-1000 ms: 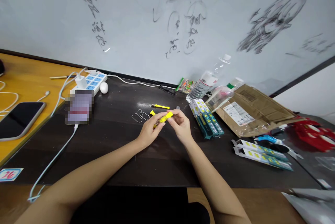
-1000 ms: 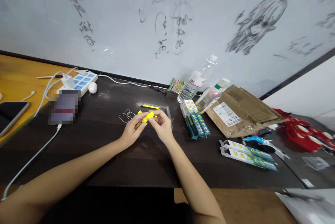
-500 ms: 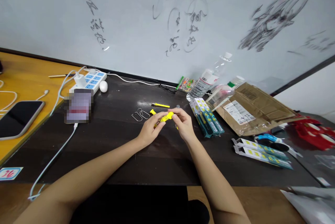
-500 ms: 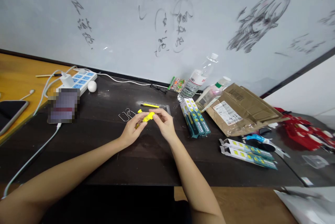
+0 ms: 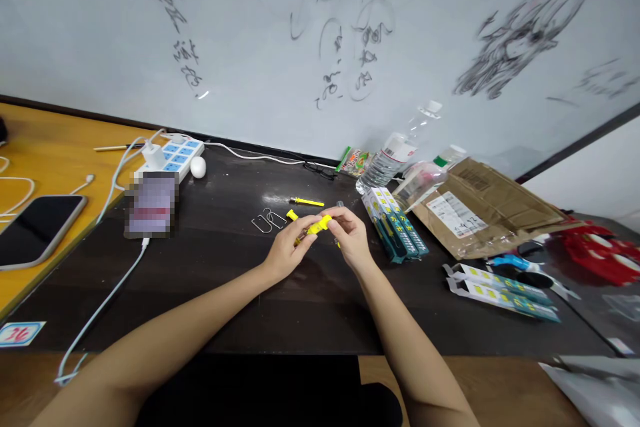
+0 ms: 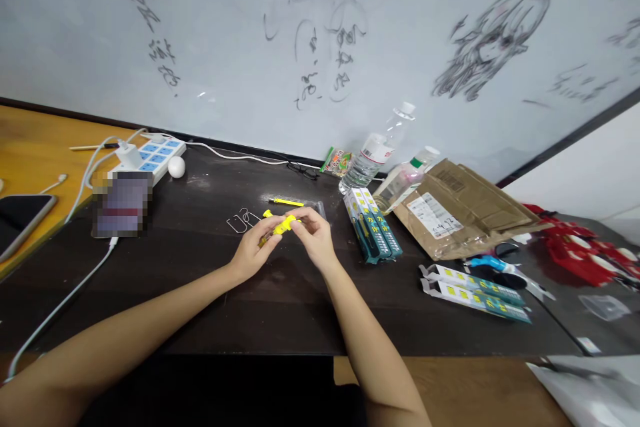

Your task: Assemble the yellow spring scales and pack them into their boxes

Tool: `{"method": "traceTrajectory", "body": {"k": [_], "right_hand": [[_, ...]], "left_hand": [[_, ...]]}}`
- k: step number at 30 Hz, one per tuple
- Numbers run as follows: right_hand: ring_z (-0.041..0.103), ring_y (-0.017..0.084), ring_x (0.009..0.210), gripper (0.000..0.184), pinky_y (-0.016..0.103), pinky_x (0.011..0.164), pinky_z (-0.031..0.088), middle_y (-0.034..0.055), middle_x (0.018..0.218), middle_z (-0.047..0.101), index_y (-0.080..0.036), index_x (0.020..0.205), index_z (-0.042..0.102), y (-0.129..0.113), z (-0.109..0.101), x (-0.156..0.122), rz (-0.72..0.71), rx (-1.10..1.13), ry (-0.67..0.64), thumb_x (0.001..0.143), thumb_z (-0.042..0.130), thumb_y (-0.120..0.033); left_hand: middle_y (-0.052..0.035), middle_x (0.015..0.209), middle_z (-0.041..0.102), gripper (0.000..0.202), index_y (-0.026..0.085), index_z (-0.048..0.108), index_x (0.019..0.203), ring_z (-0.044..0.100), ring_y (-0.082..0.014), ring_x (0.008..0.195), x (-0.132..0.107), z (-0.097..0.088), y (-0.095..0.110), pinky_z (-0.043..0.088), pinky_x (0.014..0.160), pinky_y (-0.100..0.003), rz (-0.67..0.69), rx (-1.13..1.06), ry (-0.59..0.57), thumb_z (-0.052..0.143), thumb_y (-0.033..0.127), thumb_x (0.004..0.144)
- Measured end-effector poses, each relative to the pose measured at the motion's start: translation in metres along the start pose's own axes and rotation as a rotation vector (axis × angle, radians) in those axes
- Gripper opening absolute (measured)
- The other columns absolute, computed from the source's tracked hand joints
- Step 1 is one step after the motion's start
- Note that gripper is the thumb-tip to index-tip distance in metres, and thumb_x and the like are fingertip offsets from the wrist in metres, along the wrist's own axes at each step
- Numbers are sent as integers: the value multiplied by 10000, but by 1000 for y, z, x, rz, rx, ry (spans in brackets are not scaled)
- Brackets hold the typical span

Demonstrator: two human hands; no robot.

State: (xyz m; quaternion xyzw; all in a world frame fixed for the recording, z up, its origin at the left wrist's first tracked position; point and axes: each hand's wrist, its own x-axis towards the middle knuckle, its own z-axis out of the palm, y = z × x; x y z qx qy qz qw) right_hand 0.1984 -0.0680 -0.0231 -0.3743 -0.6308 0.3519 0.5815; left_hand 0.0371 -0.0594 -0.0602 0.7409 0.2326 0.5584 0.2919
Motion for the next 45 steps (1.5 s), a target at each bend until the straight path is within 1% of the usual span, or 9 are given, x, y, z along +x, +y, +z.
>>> {"method": "traceTrajectory", "body": {"k": [4,13,18,23,30,34,37,42,45], "right_hand": [[627,178,913,196,315,821,490,38,981,686,-236,948,676,0,-3,0,9,-36,-13,815,633,-373],[622,167,776,217,303,719,508,24,827,662,-218,791,619,1,4,0,21,18,68,740,703,-412],[636,183,872,281,318,790,504,37,934,682,-239,979,655,5,-1,-3,97,49,-50,766,676,-420],[630,170,869,227,312,793,499,36,971,674,-235,950,662,6,-5,-3,121,65,-73,776,676,-380],[618,158,809,250,309,760,501,22,891,643,-219,767,548,-2,8,-3,84,156,2,727,717,-398],[610,165,858,209,313,797,492,31,930,638,-232,844,592,-2,9,-4,63,140,-19,752,696,-388],[602,168,854,202,309,786,492,32,938,630,-245,907,635,0,4,-3,64,75,-1,782,660,-401],[582,176,890,152,311,790,478,31,917,618,-255,915,681,-4,-4,0,-49,-61,-40,811,639,-356],[579,188,920,171,332,804,479,43,942,619,-255,934,688,-10,-4,0,-72,-91,-66,825,620,-368]], "left_hand": [[-57,1187,631,328,241,518,1226,618,-153,1029,1,0,1,497,880,-290,34,-5,15,499,214,899],[-59,1168,641,332,233,518,1227,616,-151,1030,0,1,2,496,876,-293,75,20,5,501,193,898],[-73,1149,644,334,228,519,1237,627,-155,995,-2,1,-3,506,847,-298,82,28,19,495,211,904],[-74,1146,643,334,224,516,1234,622,-160,1006,-3,2,-4,501,858,-309,86,42,16,493,201,902],[-73,1129,647,332,222,505,1236,625,-161,994,-2,3,0,501,845,-302,97,39,12,485,213,905],[-67,1112,649,320,226,514,1222,623,-161,987,-2,3,-1,499,850,-307,103,46,25,488,215,903],[-72,1156,632,329,235,509,1237,617,-168,1010,-1,2,-1,498,859,-313,53,32,9,476,238,909],[-68,1192,616,361,247,492,1268,609,-176,1023,1,0,3,493,873,-312,-30,-6,-28,478,264,908],[-64,1187,617,364,246,492,1269,611,-170,1003,1,-2,5,493,864,-298,-42,-9,-38,485,265,906]]}}
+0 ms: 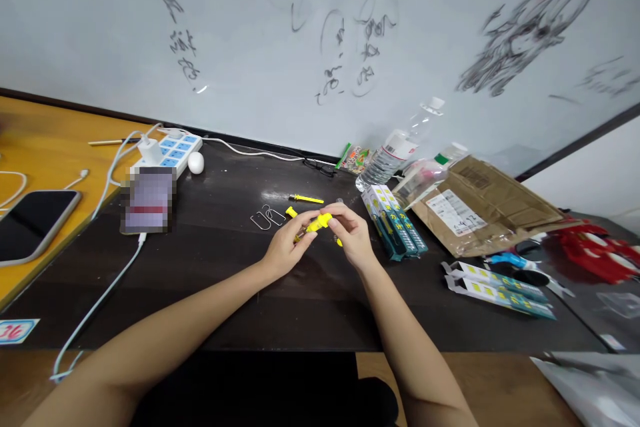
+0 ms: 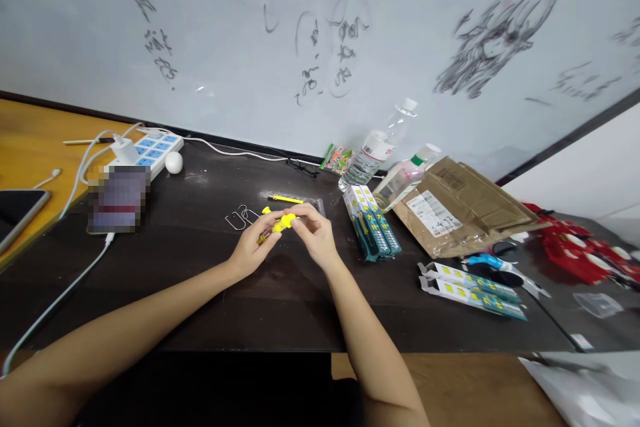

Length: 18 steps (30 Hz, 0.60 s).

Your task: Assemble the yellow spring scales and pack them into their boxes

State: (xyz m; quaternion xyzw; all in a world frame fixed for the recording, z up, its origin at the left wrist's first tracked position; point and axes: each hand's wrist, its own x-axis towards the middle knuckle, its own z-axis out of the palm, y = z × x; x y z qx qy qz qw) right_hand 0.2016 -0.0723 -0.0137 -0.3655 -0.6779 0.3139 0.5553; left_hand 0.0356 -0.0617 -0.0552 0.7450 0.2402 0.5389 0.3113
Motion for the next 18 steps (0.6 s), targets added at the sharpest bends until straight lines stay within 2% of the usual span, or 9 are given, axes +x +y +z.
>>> {"method": "traceTrajectory", "body": {"k": [4,10,18], "right_hand": [[581,193,910,198,337,769,493,51,935,619,-253,934,689,-4,2,0,5,-3,2,817,623,-399],[591,189,910,236,328,768,498,51,963,629,-250,963,680,-5,4,-1,33,-12,28,798,642,-414],[598,162,815,198,302,736,500,32,885,632,-222,837,641,2,1,-1,82,72,25,752,696,-393]], "left_hand": [[-64,1185,617,375,243,496,1277,610,-167,988,0,0,0,490,864,-296,-7,-8,6,491,277,903],[-78,1223,609,368,242,514,1272,590,-185,1071,0,1,-4,478,908,-332,20,-27,20,488,263,906],[-69,1129,649,316,222,556,1202,626,-157,961,0,1,-1,510,816,-290,68,9,37,509,213,890]]}}
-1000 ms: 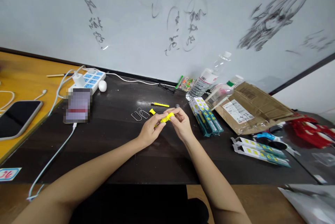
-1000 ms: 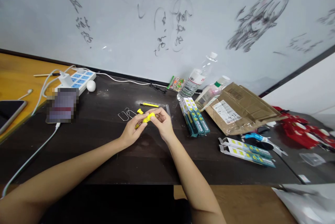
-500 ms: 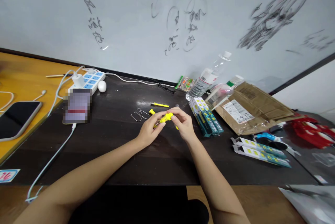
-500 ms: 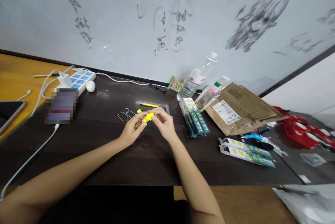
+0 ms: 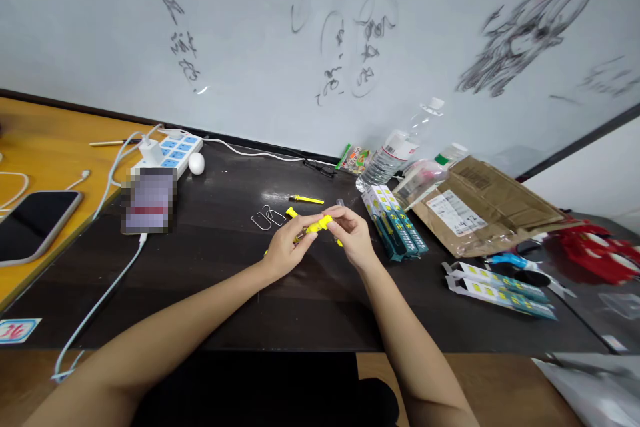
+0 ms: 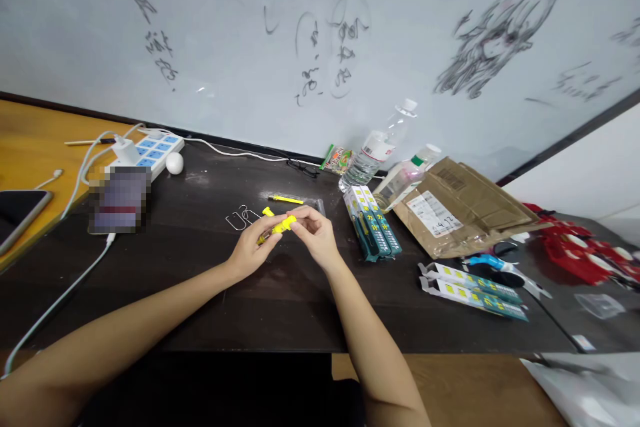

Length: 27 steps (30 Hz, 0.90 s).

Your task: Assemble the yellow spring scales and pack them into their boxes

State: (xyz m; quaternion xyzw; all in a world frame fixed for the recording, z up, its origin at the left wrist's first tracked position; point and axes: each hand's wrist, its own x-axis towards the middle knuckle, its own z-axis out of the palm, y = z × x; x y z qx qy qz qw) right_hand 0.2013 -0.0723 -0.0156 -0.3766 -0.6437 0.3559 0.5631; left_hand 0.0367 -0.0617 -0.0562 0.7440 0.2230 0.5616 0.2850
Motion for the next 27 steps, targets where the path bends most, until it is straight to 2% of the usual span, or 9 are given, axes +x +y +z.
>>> {"method": "traceTrajectory", "body": {"k": [7,11,16,21,24,27], "right_hand": [[562,130,710,274,277,683,484,6,804,589,-203,716,540,5,6,0,56,86,55,710,729,-401],[571,126,737,220,265,706,477,4,835,601,-211,770,585,8,11,-2,44,139,93,714,736,-361],[605,147,811,277,278,757,492,22,900,648,-235,961,645,11,7,-5,75,103,10,736,712,-382],[613,161,891,220,295,808,490,27,975,657,-237,933,662,13,1,-6,59,100,-12,752,701,-356],[611,144,868,154,275,782,489,16,952,649,-235,883,653,13,1,-5,37,136,-18,760,701,-313],[606,140,825,163,275,762,489,15,909,643,-222,845,631,10,2,-4,51,122,-1,748,710,-327]], "left_hand": [[-61,1102,655,319,228,552,1212,622,-155,950,0,1,1,499,816,-290,31,64,-15,499,217,897],[-67,1117,649,332,224,536,1228,621,-156,972,1,0,-1,497,830,-292,62,52,-6,495,205,900],[-69,1117,650,345,225,525,1235,610,-158,978,-1,-3,-4,491,840,-307,116,99,-6,508,185,893],[-70,1096,655,348,228,526,1237,615,-150,946,-1,-3,-4,499,805,-288,132,80,21,508,181,892],[-67,1101,654,346,230,525,1235,619,-147,941,0,-2,-3,498,806,-285,132,84,22,509,186,892],[-63,1117,650,342,233,522,1233,616,-150,964,0,-1,-2,495,814,-284,116,94,16,503,185,894]]}}
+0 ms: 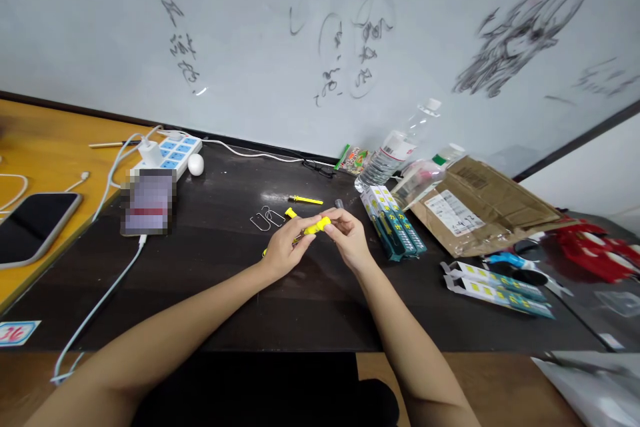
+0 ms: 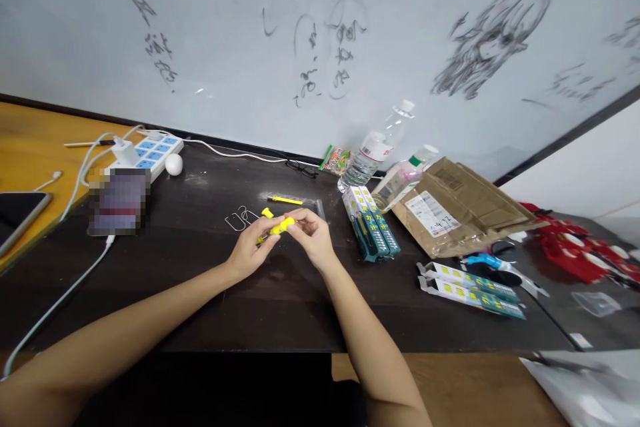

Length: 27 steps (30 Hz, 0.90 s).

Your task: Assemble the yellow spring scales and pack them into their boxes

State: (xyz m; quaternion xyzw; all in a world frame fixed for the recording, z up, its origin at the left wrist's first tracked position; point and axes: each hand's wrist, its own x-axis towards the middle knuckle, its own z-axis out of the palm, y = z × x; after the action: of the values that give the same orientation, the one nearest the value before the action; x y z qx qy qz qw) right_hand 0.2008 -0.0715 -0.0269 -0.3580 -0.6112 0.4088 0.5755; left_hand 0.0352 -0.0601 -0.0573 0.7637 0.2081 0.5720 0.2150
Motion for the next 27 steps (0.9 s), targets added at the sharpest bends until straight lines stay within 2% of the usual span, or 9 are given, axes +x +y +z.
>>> {"method": "traceTrajectory", "body": {"k": [8,17,27], "right_hand": [[577,128,739,245,266,702,474,2,816,602,-204,747,526,-1,12,0,-12,49,72,730,718,-355],[574,129,782,187,267,744,474,7,865,589,-205,795,594,4,5,2,-9,-4,61,731,720,-328],[600,147,762,250,294,724,505,11,857,631,-221,823,601,5,2,4,25,-68,59,708,730,-401]], "left_hand": [[-64,1131,644,349,231,516,1242,608,-157,983,-2,1,-2,480,853,-297,-13,39,-30,503,194,895],[-53,1209,629,361,251,518,1269,597,-159,1072,1,-2,-1,468,919,-313,-90,20,-62,490,235,909],[-34,1233,622,357,263,528,1264,580,-163,1115,3,-8,2,446,965,-320,-174,23,-116,480,276,910]]}}
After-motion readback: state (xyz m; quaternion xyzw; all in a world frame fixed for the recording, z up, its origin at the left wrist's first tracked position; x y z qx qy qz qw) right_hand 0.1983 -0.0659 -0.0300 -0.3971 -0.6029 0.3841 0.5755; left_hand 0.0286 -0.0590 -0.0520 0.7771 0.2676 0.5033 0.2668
